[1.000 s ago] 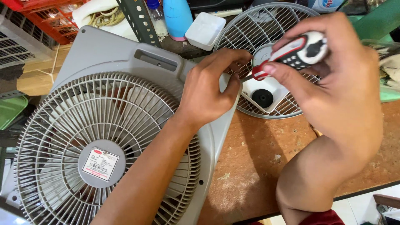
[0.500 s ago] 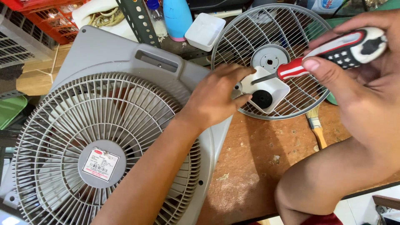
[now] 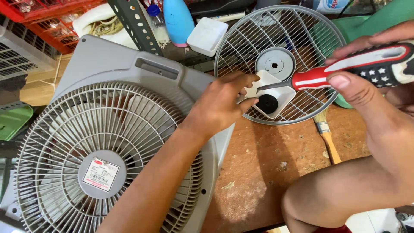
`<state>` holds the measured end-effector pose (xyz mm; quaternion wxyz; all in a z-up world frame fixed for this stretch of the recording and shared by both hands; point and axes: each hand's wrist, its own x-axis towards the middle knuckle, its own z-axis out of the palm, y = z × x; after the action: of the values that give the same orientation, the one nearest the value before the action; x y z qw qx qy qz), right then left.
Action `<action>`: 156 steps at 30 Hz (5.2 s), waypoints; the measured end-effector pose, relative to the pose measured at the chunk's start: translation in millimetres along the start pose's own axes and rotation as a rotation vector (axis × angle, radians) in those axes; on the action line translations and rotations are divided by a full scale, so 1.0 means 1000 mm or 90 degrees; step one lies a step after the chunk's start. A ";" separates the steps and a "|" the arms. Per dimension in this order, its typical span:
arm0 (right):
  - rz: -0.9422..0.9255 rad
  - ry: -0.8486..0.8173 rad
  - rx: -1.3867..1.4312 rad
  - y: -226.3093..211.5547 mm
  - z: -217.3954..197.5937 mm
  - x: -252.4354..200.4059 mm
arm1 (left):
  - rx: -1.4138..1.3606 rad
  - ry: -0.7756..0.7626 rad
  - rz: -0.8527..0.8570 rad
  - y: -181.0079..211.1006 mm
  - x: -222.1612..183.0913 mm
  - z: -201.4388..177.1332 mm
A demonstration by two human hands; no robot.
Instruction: Repairing a box fan by disassembling and reassembling its housing using a screwdriver
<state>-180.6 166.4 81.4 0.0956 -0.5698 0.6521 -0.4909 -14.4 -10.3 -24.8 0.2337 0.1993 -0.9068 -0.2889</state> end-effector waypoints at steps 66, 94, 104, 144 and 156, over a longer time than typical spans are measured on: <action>-0.264 -0.035 0.043 -0.033 0.107 0.039 | 0.408 -0.005 -0.293 -0.059 -0.074 -0.130; -0.225 -0.127 -0.042 -0.047 0.155 0.072 | 0.480 0.181 -0.168 -0.069 -0.082 -0.115; -0.247 -0.165 -0.005 -0.046 0.157 0.080 | 0.450 0.152 -0.202 -0.058 -0.078 -0.122; -0.190 -0.161 0.052 -0.043 0.155 0.085 | 0.450 0.148 -0.207 -0.056 -0.078 -0.123; -0.269 -0.202 0.042 -0.037 0.168 0.084 | 0.393 0.154 -0.127 -0.050 -0.073 -0.128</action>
<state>-69.9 12.2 61.3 0.1108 -0.7597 0.4790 -0.4255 125.5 -66.8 14.5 0.2387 0.3808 -0.8933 0.0031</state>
